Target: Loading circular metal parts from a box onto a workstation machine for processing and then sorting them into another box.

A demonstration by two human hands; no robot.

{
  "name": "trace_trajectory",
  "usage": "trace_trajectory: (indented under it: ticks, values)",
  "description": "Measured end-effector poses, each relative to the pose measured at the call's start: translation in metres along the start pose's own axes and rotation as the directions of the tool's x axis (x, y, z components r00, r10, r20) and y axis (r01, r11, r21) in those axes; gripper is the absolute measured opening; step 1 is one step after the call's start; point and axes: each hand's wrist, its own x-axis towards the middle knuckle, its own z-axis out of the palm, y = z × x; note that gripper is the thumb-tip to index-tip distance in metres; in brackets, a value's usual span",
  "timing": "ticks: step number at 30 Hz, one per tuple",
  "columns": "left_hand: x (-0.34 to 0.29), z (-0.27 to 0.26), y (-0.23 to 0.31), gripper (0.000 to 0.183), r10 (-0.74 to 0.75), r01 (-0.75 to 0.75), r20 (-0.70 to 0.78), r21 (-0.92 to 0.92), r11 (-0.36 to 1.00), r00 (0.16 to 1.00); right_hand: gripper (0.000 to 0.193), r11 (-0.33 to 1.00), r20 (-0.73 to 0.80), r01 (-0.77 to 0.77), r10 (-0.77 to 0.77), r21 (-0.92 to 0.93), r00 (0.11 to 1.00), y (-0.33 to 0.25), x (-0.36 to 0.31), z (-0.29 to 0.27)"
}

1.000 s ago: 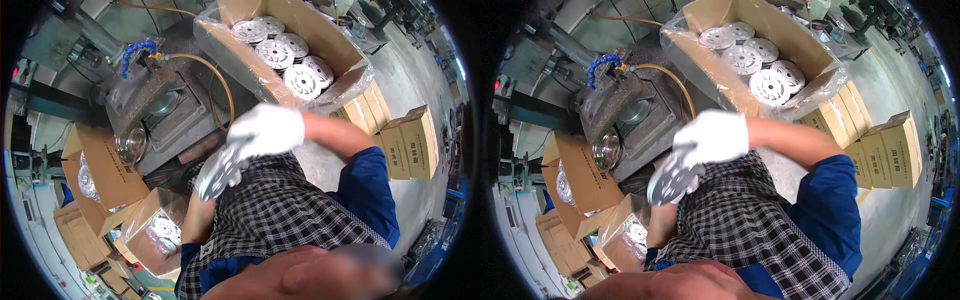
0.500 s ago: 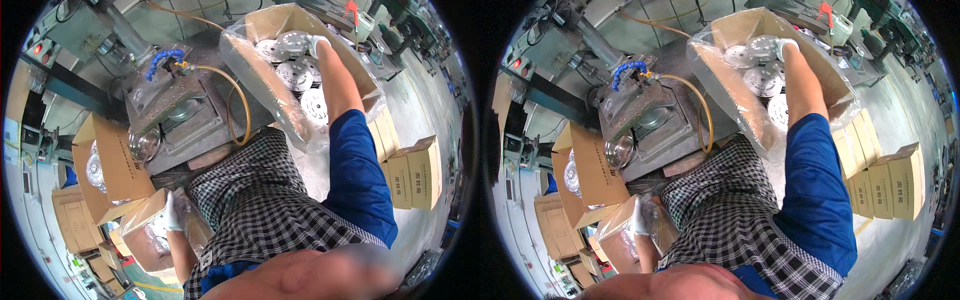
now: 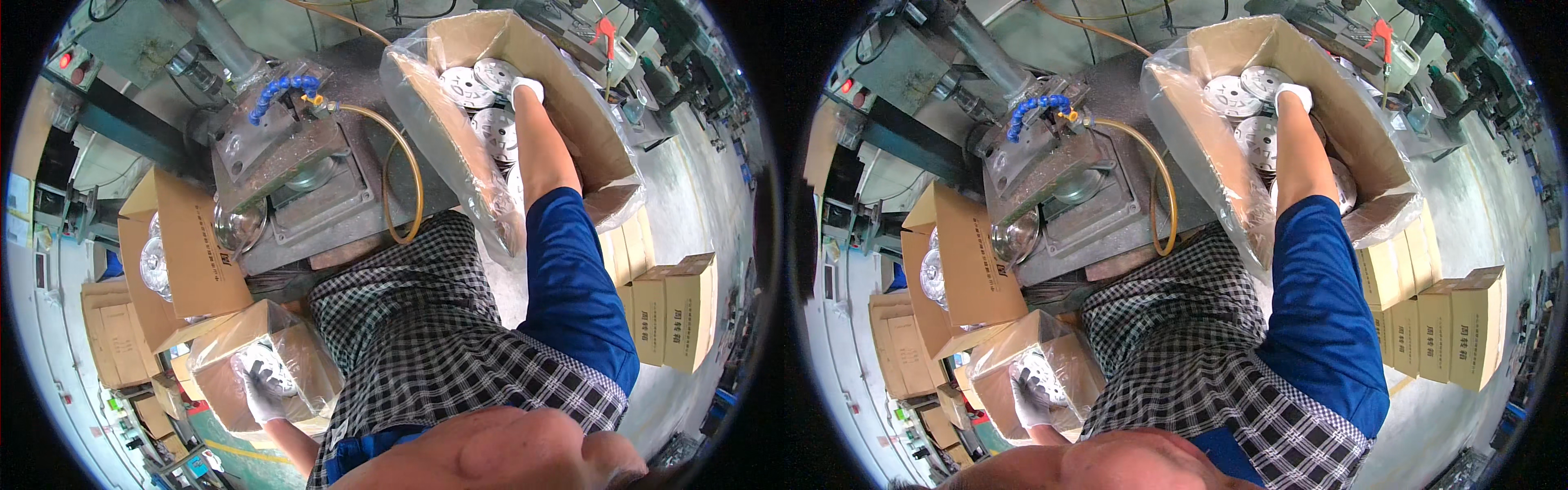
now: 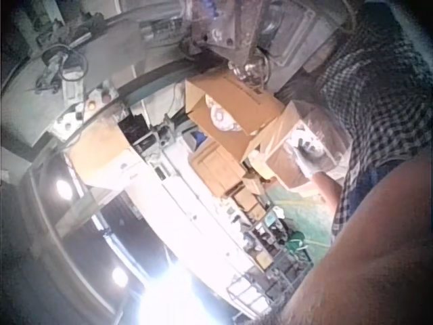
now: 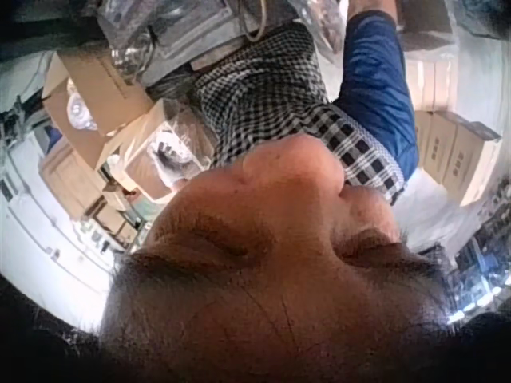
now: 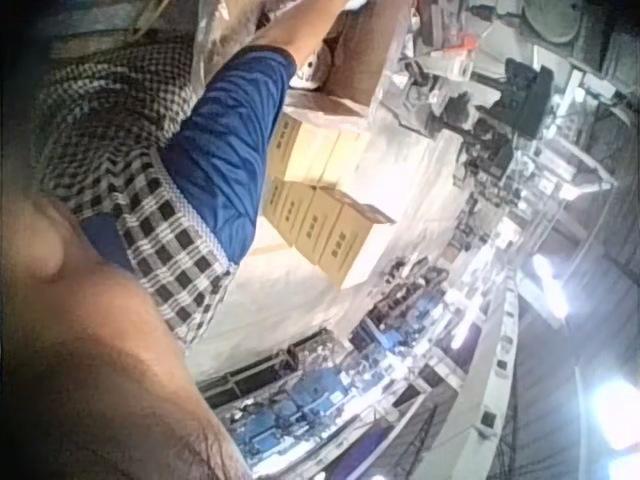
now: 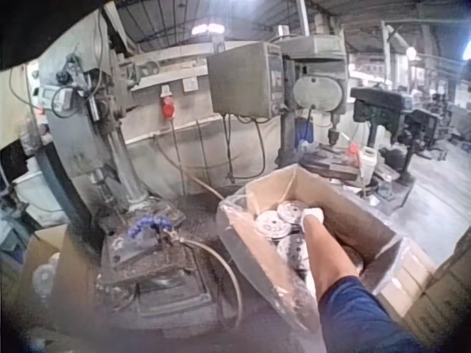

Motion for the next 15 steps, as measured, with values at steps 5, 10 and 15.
trace_trajectory:
  ticks: [5, 10, 15]
  values:
    - [0.035, -0.038, -0.006, 0.039, 0.046, -0.047, 0.081, 0.010, 0.999, 0.996, 0.040, 0.931, -0.215, 0.042, 0.039, 0.364, 0.976, -0.006, -0.035, 0.008]
    - [0.023, -0.059, -0.008, 0.043, 0.191, -0.192, -0.102, -0.005, 0.981, 0.976, 0.041, 0.757, 0.272, 0.079, -0.327, 0.648, 0.905, 0.101, 0.004, 0.052]
    - [0.141, -0.152, 0.001, 0.032, -0.028, -0.151, -0.344, -0.484, 0.862, 0.939, 0.043, 0.748, 0.251, 0.222, -0.462, 0.626, 0.850, 0.112, 0.036, -0.159]
